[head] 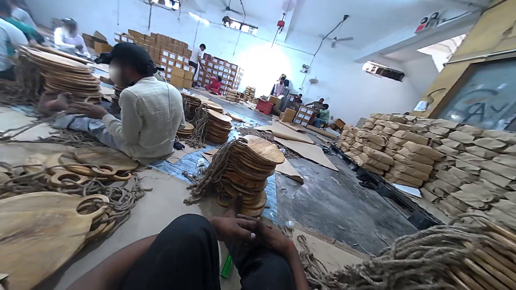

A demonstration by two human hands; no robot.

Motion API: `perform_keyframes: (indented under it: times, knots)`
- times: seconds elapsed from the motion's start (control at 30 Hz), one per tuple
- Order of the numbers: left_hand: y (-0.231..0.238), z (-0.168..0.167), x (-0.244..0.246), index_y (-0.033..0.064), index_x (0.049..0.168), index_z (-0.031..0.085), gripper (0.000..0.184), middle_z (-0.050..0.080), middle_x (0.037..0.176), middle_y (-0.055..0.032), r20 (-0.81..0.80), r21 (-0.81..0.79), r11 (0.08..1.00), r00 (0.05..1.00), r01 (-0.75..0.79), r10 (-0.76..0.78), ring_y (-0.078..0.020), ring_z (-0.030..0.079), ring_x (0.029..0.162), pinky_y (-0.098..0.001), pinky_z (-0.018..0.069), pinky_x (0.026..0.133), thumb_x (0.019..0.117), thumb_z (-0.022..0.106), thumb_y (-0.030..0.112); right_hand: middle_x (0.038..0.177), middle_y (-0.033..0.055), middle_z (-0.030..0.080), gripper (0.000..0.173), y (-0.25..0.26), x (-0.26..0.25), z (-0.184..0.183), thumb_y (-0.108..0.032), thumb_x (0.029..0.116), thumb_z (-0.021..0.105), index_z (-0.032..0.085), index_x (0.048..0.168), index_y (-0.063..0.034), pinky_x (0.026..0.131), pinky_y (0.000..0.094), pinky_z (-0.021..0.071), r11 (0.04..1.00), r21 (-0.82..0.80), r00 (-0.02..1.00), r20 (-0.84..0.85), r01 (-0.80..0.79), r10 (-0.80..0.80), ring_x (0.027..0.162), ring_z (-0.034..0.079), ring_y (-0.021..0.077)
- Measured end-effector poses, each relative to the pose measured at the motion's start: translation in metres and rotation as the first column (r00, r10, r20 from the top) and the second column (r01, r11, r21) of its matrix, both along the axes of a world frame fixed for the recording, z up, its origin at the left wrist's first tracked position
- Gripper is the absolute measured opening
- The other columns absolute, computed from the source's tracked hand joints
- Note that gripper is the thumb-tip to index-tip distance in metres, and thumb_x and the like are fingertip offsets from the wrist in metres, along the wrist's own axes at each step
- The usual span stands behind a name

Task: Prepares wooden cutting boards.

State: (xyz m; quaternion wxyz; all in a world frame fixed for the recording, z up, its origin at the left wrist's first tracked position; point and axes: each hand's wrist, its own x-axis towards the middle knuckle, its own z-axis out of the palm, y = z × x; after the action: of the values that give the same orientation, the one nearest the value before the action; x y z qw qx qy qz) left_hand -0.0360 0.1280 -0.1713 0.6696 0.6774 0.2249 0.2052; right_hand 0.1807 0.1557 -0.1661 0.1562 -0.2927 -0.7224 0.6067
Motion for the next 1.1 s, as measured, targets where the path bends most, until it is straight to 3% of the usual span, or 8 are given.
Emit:
perform_keyframes:
  times: [0.17,0.5,0.73,0.83,1.1]
  knots:
    - [0.0012,-0.0017,0.0003,0.0107,0.146,0.047,0.043,0.06,0.129,-0.0059,0.015,-0.004,1.0,1.0,0.006,-0.006,-0.0153,0.061,0.113,-0.0425,0.0501,0.101,0.1051,0.047,0.024,0.115,-0.0025,0.071,0.059,0.0002,-0.0002,-0.0005,-0.05,0.1072,0.027,0.059,0.134,-0.0082,0.096,0.0266,0.0541,1.0,-0.001,1.0,0.008,0.023,-0.023,0.105,0.066,0.0044]
    - [0.0019,-0.0017,0.0006,0.011,0.146,0.046,0.042,0.061,0.127,-0.0053,0.022,-0.013,1.0,1.0,0.019,-0.019,-0.0145,0.061,0.111,-0.0401,0.0509,0.099,0.1055,0.046,0.022,0.116,-0.0003,0.071,0.062,0.0007,-0.0001,-0.001,-0.052,0.1066,0.027,0.058,0.136,-0.0073,0.096,0.0299,0.055,1.0,-0.021,1.0,-0.003,0.004,-0.004,0.106,0.067,0.0081]
    - [0.0012,-0.0005,0.0002,0.0113,0.147,0.046,0.043,0.06,0.129,-0.0054,0.019,-0.011,1.0,1.0,0.022,-0.021,-0.0151,0.061,0.113,-0.0415,0.0502,0.101,0.1055,0.045,0.022,0.119,0.0003,0.071,0.063,0.0027,0.0003,-0.0026,-0.054,0.1063,0.028,0.057,0.137,-0.0078,0.098,0.0308,0.0543,1.0,-0.025,1.0,-0.022,-0.017,0.016,0.109,0.067,0.0091]
    - [0.0009,-0.0001,-0.0002,0.0089,0.149,0.043,0.046,0.059,0.132,-0.0071,0.001,-0.01,1.0,1.0,-0.003,0.003,-0.015,0.06,0.115,-0.0413,0.0493,0.103,0.1054,0.046,0.023,0.127,0.0001,0.068,0.063,0.005,0.0009,-0.005,-0.054,0.1064,0.029,0.055,0.142,-0.0085,0.102,0.03,0.0519,1.0,0.022,1.0,0.01,-0.012,0.012,0.115,0.064,0.0074]
    - [0.0026,-0.0019,0.0001,0.0097,0.148,0.045,0.044,0.06,0.13,-0.0061,0.02,-0.012,1.0,1.0,0.022,-0.022,-0.0151,0.061,0.114,-0.0419,0.05,0.101,0.1056,0.045,0.022,0.117,-0.0009,0.071,0.059,0.0008,0.0002,-0.0009,-0.048,0.1084,0.024,0.057,0.136,-0.0073,0.096,0.0281,0.0545,1.0,-0.001,1.0,0.012,0.017,-0.017,0.106,0.067,0.006]
